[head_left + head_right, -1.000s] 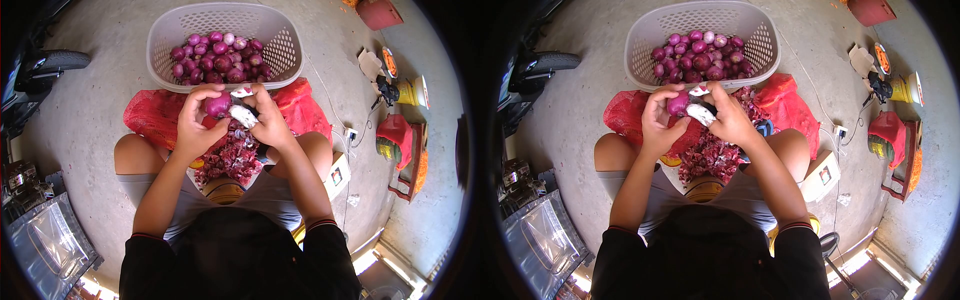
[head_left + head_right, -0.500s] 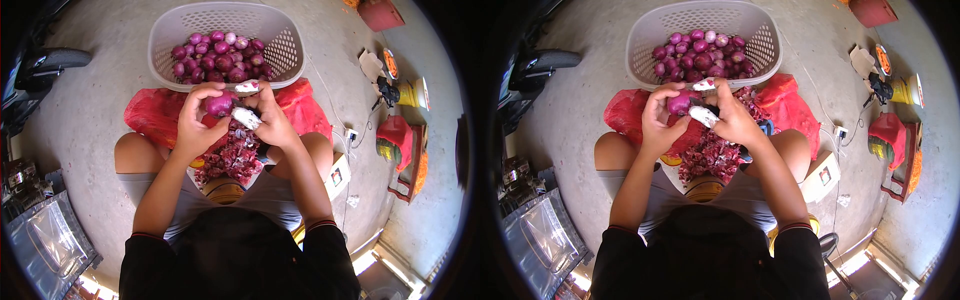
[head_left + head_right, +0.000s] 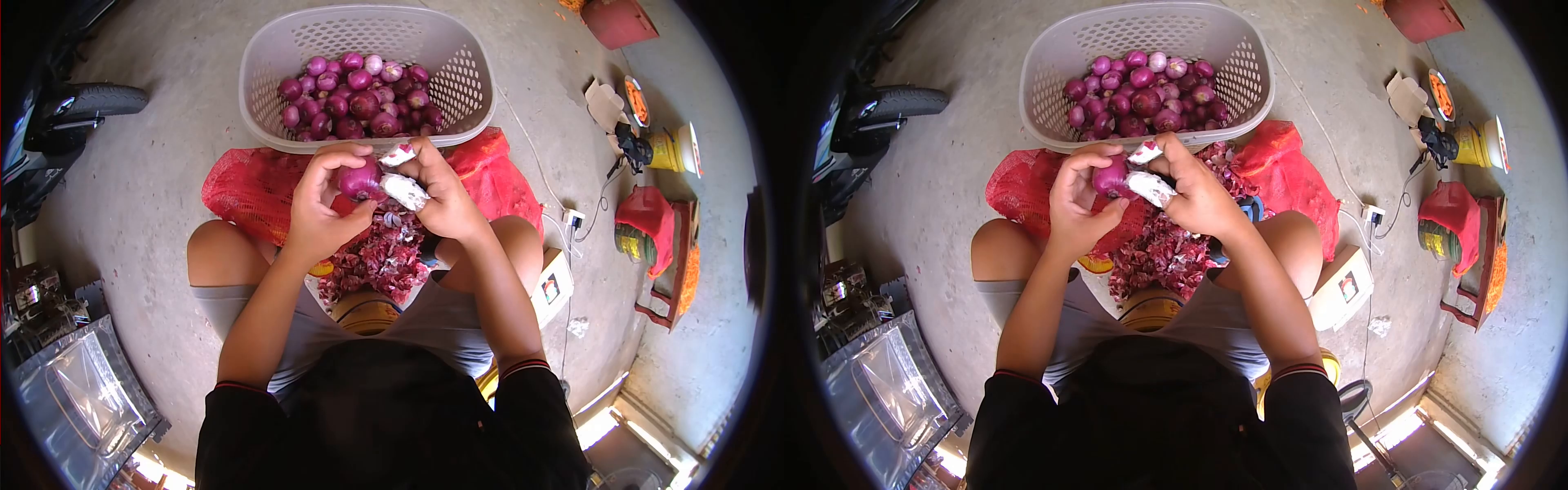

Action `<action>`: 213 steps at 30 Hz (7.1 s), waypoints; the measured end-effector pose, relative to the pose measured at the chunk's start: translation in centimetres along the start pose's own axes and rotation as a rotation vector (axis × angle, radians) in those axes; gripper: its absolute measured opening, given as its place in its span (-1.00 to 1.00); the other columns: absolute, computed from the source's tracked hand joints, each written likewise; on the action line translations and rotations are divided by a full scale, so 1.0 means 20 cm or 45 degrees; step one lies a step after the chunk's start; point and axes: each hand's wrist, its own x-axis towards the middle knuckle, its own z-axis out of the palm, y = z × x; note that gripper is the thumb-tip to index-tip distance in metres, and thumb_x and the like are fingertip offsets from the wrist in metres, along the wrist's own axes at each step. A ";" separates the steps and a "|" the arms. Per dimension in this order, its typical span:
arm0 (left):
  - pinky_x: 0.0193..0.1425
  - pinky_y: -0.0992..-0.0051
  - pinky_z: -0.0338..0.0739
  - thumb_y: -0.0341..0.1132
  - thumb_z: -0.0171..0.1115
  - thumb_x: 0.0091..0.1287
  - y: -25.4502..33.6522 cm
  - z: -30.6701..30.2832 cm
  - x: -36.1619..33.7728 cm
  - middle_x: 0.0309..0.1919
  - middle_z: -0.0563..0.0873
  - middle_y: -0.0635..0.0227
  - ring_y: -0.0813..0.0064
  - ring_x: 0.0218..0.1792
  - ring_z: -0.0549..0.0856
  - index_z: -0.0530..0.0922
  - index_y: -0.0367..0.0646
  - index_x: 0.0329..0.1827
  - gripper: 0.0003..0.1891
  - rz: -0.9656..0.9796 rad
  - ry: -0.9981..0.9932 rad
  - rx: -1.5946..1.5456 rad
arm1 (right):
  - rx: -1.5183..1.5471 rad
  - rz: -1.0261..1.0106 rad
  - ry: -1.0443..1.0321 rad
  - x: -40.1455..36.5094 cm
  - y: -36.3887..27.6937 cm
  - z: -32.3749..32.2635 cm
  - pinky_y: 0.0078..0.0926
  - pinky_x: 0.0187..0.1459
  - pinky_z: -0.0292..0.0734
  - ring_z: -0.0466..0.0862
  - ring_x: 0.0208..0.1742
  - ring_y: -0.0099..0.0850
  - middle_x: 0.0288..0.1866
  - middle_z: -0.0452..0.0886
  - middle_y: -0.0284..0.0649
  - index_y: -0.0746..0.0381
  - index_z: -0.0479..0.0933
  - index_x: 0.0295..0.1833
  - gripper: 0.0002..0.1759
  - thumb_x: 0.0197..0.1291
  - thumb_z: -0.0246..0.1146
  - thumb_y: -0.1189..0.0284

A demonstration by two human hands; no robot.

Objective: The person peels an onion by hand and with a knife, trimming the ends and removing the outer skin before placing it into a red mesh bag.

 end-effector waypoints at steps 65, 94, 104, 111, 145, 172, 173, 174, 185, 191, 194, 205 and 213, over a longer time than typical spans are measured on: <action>0.12 0.50 0.47 -0.58 0.39 0.11 -0.02 0.00 0.00 -0.02 0.49 0.33 0.54 -0.02 0.54 0.29 -0.10 0.04 -0.48 -0.393 0.382 -0.547 | -0.653 -0.173 0.130 -0.01 0.03 0.09 -0.07 -0.35 0.46 0.62 -0.27 0.11 -0.24 0.63 -0.01 0.21 0.06 0.19 -0.25 -0.15 0.25 0.64; 0.30 0.25 0.43 -0.28 0.19 0.24 0.01 -0.08 -0.01 0.13 0.48 0.20 0.29 0.21 0.47 0.33 -0.13 0.21 -0.53 -0.533 0.315 -1.099 | 0.021 -0.078 0.210 0.02 0.05 0.00 -0.57 0.03 0.38 0.56 -0.05 -0.50 -0.11 0.62 -0.15 0.26 0.22 0.14 -0.51 0.07 0.09 0.76; 0.42 0.21 0.29 -0.27 0.18 0.18 0.03 -0.06 0.01 0.13 0.49 0.15 0.17 0.25 0.44 0.39 -0.16 0.11 -0.57 -0.591 0.202 -1.335 | 0.173 -0.008 0.138 -0.01 -0.02 -0.09 -0.62 -0.11 0.41 0.54 -0.17 -0.60 -0.21 0.62 -0.24 0.24 0.18 0.23 -0.49 0.20 0.20 0.60; 0.40 0.22 0.26 -0.25 0.19 0.14 -0.01 -0.06 -0.01 0.11 0.51 0.26 0.20 0.22 0.46 0.40 -0.12 0.09 -0.57 -0.498 0.339 -1.203 | 0.078 0.084 0.040 -0.03 0.00 0.09 -0.63 -0.29 0.39 0.50 -0.36 -0.64 -0.42 0.58 -0.30 0.21 0.06 0.30 -0.28 0.10 0.32 0.52; 0.24 0.26 0.41 -0.30 0.08 0.32 0.02 -0.06 0.02 0.12 0.49 0.22 0.27 0.17 0.50 0.34 -0.16 0.21 -0.60 -0.664 0.411 -1.046 | -1.111 0.468 -0.240 -0.07 0.01 -0.12 -0.05 -0.19 0.43 0.60 -0.17 0.06 -0.26 0.59 0.16 0.28 0.36 0.12 -0.40 0.15 0.24 0.05; 0.16 0.19 0.52 -0.28 -0.04 0.43 -0.07 -0.06 0.02 0.00 0.51 0.25 0.34 0.06 0.56 0.37 -0.18 0.12 -0.72 -0.820 0.632 -0.672 | -0.885 0.566 -0.413 -0.07 0.04 -0.13 0.00 -0.14 0.42 0.58 -0.15 0.10 -0.22 0.59 0.14 0.24 0.40 0.10 -0.58 0.30 0.10 0.17; 0.16 0.19 0.52 -0.27 -0.06 0.45 -0.07 -0.06 0.02 0.00 0.51 0.25 0.33 0.05 0.56 0.36 -0.18 0.13 -0.72 -0.824 0.636 -0.693 | -0.885 0.563 -0.416 -0.07 0.03 -0.13 0.00 -0.14 0.42 0.58 -0.15 0.10 -0.22 0.60 0.14 0.24 0.40 0.11 -0.58 0.30 0.10 0.17; 0.16 0.18 0.52 -0.27 -0.08 0.46 -0.07 -0.06 0.02 0.01 0.51 0.24 0.33 0.06 0.56 0.36 -0.18 0.13 -0.73 -0.822 0.663 -0.687 | -0.885 0.561 -0.419 -0.07 0.03 -0.13 -0.01 -0.14 0.43 0.59 -0.14 0.10 -0.22 0.60 0.14 0.24 0.40 0.12 -0.58 0.30 0.09 0.17; 0.31 0.11 0.39 -0.28 -0.08 0.47 -0.12 -0.08 0.05 0.12 0.45 0.22 0.25 0.17 0.48 0.26 -0.16 0.21 -0.69 -0.770 0.736 -0.690 | -0.895 0.558 -0.455 -0.07 0.04 -0.14 -0.12 -0.10 0.43 0.57 -0.10 0.05 -0.16 0.57 0.15 0.25 0.38 0.13 -0.58 0.33 0.07 0.17; 0.37 0.15 0.31 -0.24 -0.03 0.44 -0.12 -0.15 0.19 0.24 0.37 0.19 0.20 0.24 0.44 0.08 -0.11 0.35 -0.52 -0.513 0.778 -0.794 | -0.909 0.553 -0.465 -0.07 0.04 -0.14 -0.11 -0.11 0.43 0.57 -0.10 0.07 -0.17 0.57 0.16 0.25 0.37 0.14 -0.58 0.34 0.06 0.17; 0.23 0.21 0.42 -0.18 -0.03 0.44 -0.03 -0.15 0.16 0.16 0.47 0.16 0.22 0.16 0.52 0.23 -0.13 0.29 -0.58 -0.554 0.418 -0.537 | -0.904 0.531 -0.453 -0.07 0.04 -0.14 -0.12 -0.12 0.43 0.57 -0.10 0.07 -0.15 0.57 0.17 0.23 0.36 0.19 -0.56 0.34 0.06 0.18; -0.18 0.41 0.50 -0.21 0.24 0.18 0.31 -0.78 -0.03 -0.37 0.67 0.16 0.31 -0.30 0.66 0.58 -0.22 -0.27 -0.76 -1.080 -0.386 1.231 | -0.767 0.395 -0.210 -0.08 0.04 -0.16 -0.04 -0.11 0.43 0.58 -0.10 0.09 -0.17 0.58 0.19 0.26 0.33 0.18 -0.54 0.31 0.08 0.19; -0.08 0.26 0.55 -0.26 0.43 -0.13 0.14 -0.52 -0.20 -0.05 0.62 0.13 0.14 -0.10 0.63 0.54 -0.14 -0.04 -0.49 -0.904 -1.350 1.787 | -0.792 0.344 -0.285 -0.06 0.06 -0.13 -0.01 -0.16 0.42 0.58 -0.14 0.12 -0.26 0.57 0.20 0.32 0.31 0.04 -0.57 0.29 0.12 0.18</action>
